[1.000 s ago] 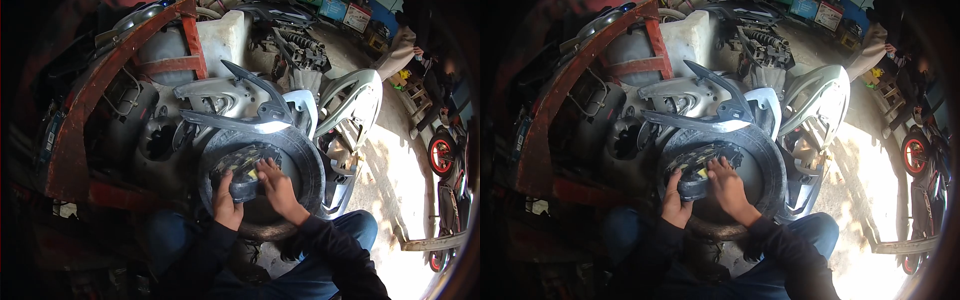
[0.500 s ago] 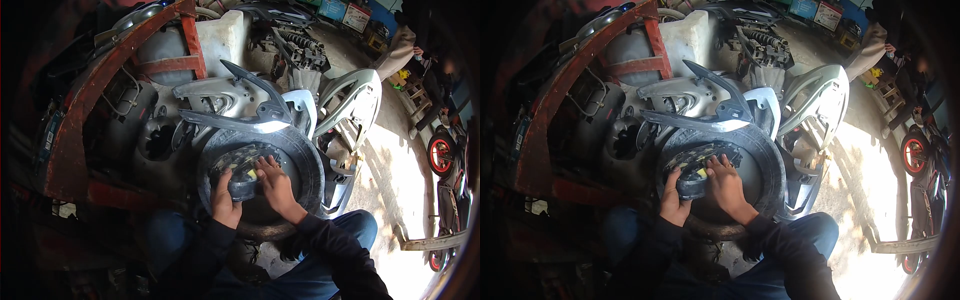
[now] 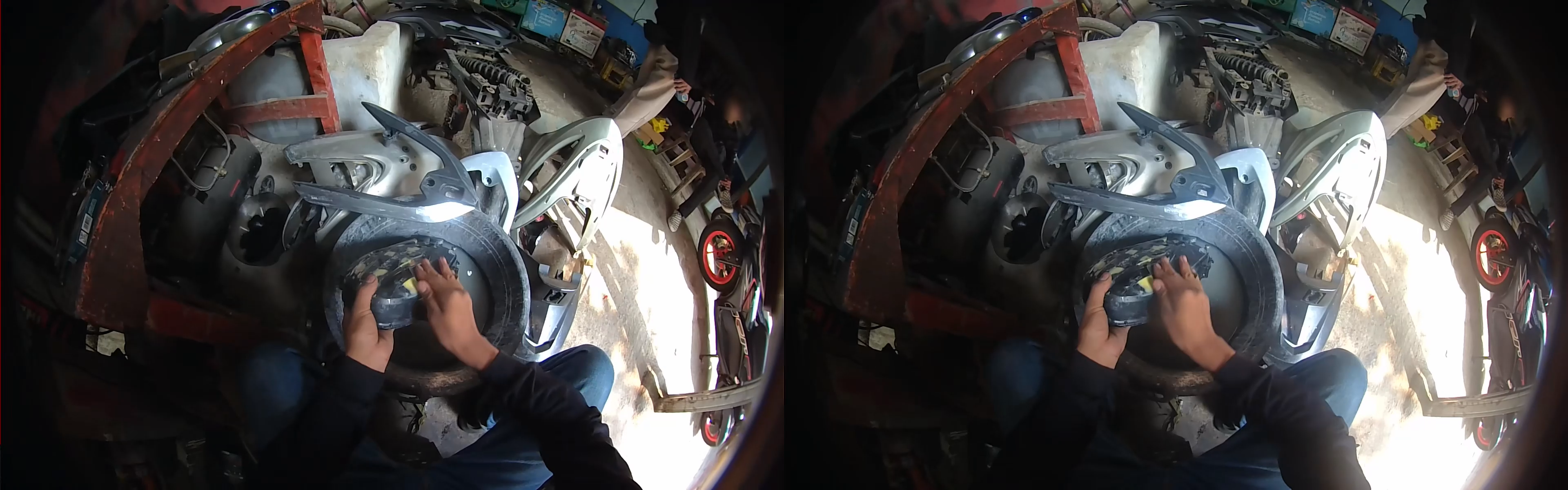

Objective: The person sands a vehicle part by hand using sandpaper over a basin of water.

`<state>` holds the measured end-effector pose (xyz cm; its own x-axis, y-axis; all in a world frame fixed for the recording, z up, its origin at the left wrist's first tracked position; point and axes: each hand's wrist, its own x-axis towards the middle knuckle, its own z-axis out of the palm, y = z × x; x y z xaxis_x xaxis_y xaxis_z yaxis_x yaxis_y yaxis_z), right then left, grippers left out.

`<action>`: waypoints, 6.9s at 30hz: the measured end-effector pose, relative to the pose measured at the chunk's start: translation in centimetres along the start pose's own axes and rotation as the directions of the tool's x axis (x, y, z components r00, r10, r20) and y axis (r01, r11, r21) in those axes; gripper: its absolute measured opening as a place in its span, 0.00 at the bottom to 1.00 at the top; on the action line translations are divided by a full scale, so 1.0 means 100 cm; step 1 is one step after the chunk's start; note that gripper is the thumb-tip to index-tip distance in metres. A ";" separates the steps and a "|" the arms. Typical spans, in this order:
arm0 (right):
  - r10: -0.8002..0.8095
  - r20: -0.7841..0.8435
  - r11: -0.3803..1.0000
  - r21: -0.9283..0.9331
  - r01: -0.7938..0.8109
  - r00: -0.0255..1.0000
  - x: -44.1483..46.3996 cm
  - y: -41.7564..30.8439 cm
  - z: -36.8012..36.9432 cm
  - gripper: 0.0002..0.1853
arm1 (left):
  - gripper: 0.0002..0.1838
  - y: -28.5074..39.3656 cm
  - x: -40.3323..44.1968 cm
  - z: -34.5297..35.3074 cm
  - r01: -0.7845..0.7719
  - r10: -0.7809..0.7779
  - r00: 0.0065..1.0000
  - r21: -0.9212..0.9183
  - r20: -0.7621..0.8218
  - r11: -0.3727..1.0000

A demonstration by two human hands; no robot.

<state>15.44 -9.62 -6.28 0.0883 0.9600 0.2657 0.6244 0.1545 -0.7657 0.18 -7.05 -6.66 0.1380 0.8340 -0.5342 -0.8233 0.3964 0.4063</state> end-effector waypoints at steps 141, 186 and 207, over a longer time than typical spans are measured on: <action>-0.308 0.163 0.794 -0.498 0.348 0.937 -0.011 -0.011 -0.020 0.26 | 0.15 -0.006 -0.004 -0.005 -0.034 0.034 0.999 0.073 0.013 0.997; -0.228 0.137 0.790 -0.553 0.266 0.964 -0.003 0.010 -0.010 0.29 | 0.16 -0.005 -0.003 -0.002 -0.036 0.036 0.999 0.064 0.004 0.997; 0.049 0.017 0.953 -0.299 -0.042 0.999 0.011 0.056 -0.013 0.16 | 0.15 0.017 0.019 0.013 -0.111 0.098 0.990 0.139 0.099 0.984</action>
<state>20.03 -7.95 -9.56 0.1053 0.9703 0.2176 0.8238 0.0375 -0.5656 -0.26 -4.28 -5.98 0.1107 0.9026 -0.4160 -0.7488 0.3509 0.5622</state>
